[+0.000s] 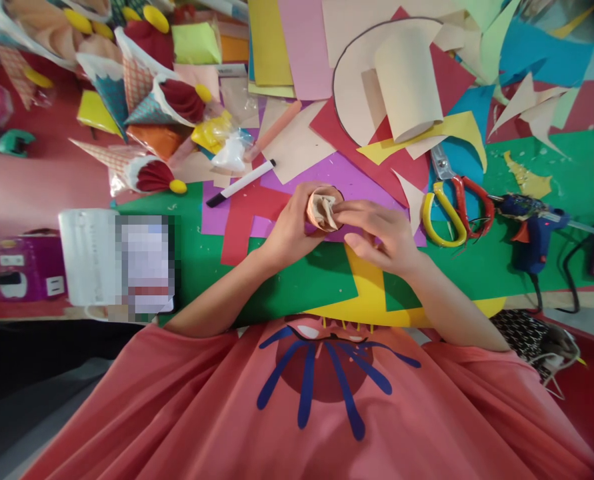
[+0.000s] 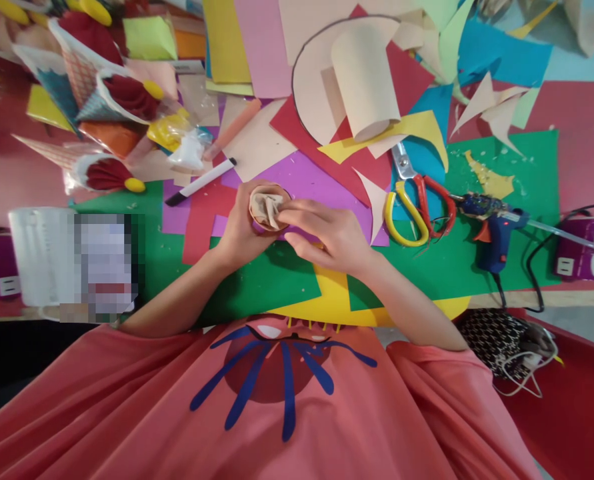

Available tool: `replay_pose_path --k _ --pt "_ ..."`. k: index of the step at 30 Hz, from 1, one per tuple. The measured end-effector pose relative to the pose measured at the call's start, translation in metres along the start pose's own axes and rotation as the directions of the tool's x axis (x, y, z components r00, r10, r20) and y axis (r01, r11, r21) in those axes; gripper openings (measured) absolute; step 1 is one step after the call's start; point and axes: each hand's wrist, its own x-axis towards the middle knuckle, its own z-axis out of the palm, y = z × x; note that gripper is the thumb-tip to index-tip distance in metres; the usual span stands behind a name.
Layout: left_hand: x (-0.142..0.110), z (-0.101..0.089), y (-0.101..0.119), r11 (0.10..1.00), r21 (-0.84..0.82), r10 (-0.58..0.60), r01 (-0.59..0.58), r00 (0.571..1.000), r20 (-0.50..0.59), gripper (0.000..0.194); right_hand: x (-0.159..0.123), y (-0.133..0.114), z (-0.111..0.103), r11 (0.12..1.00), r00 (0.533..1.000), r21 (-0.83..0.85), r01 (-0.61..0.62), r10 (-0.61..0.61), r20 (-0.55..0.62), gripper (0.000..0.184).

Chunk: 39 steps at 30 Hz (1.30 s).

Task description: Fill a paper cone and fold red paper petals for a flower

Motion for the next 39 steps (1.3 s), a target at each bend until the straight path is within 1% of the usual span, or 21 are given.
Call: replay_pose_path --k 2,5,9,11,13,15,19,23,27,33,37,39 --pt "0.000 0.000 0.001 1.000 0.006 0.007 -0.007 1.000 0.000 0.046 -0.002 0.001 0.001 0.996 0.999 -0.083 0.030 -0.028 0.035 0.027" --pt "0.000 -0.001 0.004 0.999 0.036 0.002 -0.003 1.000 0.027 0.045 -0.003 0.001 0.002 0.983 0.997 -0.183 0.025 -0.010 0.082 0.031" --pt "0.000 -0.002 0.008 0.998 0.070 -0.011 0.007 0.998 0.060 0.044 -0.003 -0.001 0.003 0.972 0.996 -0.227 0.064 -0.048 0.077 0.035" --pt "0.000 -0.002 0.007 0.996 0.086 -0.021 0.016 0.998 0.062 0.042 -0.003 -0.003 0.004 0.959 0.994 -0.269 0.085 -0.065 0.083 0.034" --pt "0.001 -0.003 0.006 0.995 0.101 -0.027 0.021 0.998 0.063 0.041 -0.003 -0.003 0.005 0.950 0.993 -0.300 0.082 -0.054 0.101 0.032" --pt "0.001 -0.003 0.005 0.994 0.112 -0.022 0.013 0.997 0.072 0.039 -0.003 -0.003 0.005 0.951 0.993 -0.300 0.077 -0.046 0.110 0.030" --pt "0.001 -0.003 0.007 0.993 0.116 -0.002 -0.011 0.994 0.106 0.040 -0.002 -0.003 0.004 0.950 0.990 -0.294 0.106 -0.073 0.119 0.032" --pt "0.000 -0.003 0.007 0.993 0.100 0.047 -0.056 0.994 0.098 0.039 -0.001 -0.004 0.004 0.923 0.985 -0.353 0.152 -0.112 0.132 0.035" --pt "0.000 -0.006 0.007 0.989 0.134 0.043 -0.058 0.992 0.117 0.041 -0.002 -0.004 0.005 0.904 0.981 -0.387 0.178 -0.131 0.145 0.035" --pt "0.002 -0.011 0.011 0.991 0.105 0.067 -0.086 0.982 0.174 0.044 -0.001 -0.005 0.006 0.907 0.975 -0.368 0.204 -0.155 0.157 0.035" --pt "0.003 -0.012 0.013 0.996 0.063 0.044 -0.061 0.969 0.245 0.044 0.001 -0.008 0.007 0.915 0.974 -0.341 0.217 -0.181 0.134 0.038" --pt "0.003 -0.012 0.014 0.997 0.039 0.049 -0.061 0.966 0.252 0.045 0.001 -0.008 0.007 0.924 0.971 -0.311 0.223 -0.184 0.151 0.039"
